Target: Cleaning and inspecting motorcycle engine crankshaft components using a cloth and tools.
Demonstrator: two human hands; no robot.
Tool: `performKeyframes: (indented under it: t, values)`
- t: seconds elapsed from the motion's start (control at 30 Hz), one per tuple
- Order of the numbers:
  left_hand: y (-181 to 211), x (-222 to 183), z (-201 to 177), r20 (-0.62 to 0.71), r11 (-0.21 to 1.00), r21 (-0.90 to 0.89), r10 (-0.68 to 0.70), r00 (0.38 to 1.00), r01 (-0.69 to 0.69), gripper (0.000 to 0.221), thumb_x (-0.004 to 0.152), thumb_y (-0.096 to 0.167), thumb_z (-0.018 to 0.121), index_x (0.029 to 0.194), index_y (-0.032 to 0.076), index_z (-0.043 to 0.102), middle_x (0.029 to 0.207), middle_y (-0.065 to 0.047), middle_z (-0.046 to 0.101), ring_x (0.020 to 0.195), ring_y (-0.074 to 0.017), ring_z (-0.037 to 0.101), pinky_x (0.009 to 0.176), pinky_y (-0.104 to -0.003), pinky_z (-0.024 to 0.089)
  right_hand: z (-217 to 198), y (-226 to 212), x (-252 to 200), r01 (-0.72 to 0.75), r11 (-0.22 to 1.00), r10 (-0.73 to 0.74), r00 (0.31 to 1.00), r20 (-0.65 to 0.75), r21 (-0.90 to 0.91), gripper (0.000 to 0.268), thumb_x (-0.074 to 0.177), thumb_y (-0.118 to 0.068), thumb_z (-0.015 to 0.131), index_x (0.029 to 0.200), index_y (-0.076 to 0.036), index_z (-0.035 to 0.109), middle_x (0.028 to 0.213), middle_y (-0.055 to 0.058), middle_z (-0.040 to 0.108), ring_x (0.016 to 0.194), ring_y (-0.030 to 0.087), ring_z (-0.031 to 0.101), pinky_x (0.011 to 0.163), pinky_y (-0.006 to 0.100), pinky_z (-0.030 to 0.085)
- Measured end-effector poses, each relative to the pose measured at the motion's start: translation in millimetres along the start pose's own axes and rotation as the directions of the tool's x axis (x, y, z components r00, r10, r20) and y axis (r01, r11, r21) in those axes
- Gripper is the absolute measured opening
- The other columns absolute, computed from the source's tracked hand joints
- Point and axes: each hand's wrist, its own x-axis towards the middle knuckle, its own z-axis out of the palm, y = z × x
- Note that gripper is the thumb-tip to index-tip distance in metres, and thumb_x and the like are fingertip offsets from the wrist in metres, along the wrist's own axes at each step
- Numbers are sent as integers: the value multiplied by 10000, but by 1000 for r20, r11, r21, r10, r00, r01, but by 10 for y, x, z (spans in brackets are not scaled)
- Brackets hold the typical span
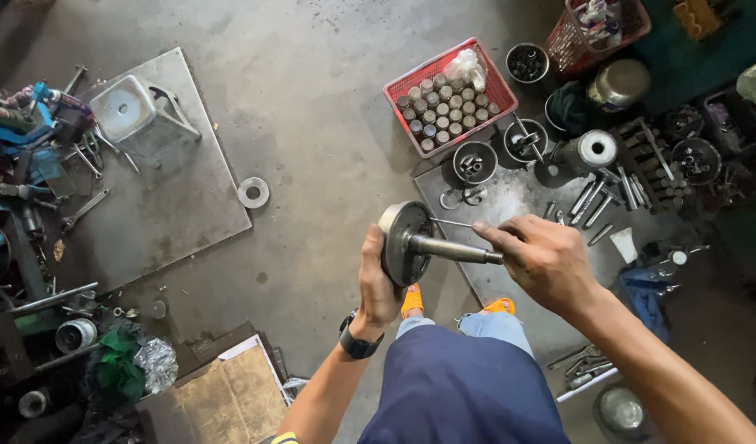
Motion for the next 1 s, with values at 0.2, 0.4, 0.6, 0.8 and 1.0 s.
performKeyframes:
  t: [0.2, 0.4, 0.6, 0.8, 1.0]
  values:
    - [44, -3, 99, 43, 992, -80, -93, 995, 96, 672, 1081, 558, 364, 1390, 1, 578, 1222, -94, 687, 1075, -164, 650, 916, -307, 524, -142, -10, 136, 97, 989, -96, 995, 18, -111, 541, 736, -51, 740, 1264, -165, 731, 917, 37, 691, 747, 211, 641, 626, 362, 520]
    - [30, 66, 90, 71, 979, -147, -129, 989, 138, 657, 1092, 548, 351, 1355, -7, 584, 1219, -131, 693, 1084, -206, 680, 963, -363, 551, -79, 72, 92, 127, 984, -122, 991, 51, -126, 573, 725, -42, 721, 1286, -156, 724, 941, 59, 690, 730, 220, 627, 612, 371, 522]
    - [100, 113, 114, 71, 958, -204, -191, 979, 201, 646, 1094, 537, 340, 1351, -5, 578, 1222, -143, 692, 1092, -237, 685, 987, -427, 560, -23, 180, -10, -4, 1000, 7, 993, 114, -21, 487, 805, -84, 762, 1282, -175, 731, 805, 52, 647, 629, 219, 620, 546, 372, 503]
    - [150, 227, 229, 217, 885, -298, -303, 928, 358, 641, 1068, 545, 336, 1314, 8, 583, 1196, -164, 702, 1081, -307, 689, 940, -563, 557, -137, 105, 302, 124, 988, -124, 992, 0, 91, 453, 818, -81, 728, 1266, -154, 709, 881, 54, 663, 696, 220, 644, 585, 365, 520]
    - [172, 444, 99, 187, 828, -367, -380, 906, 424, 648, 1091, 538, 339, 1351, -5, 578, 1245, -181, 697, 1136, -321, 678, 1027, -525, 539, -93, 364, 316, -103, 994, 95, 981, 167, 41, 367, 828, -130, 767, 1183, -221, 748, 756, 43, 654, 633, 247, 649, 539, 390, 502]
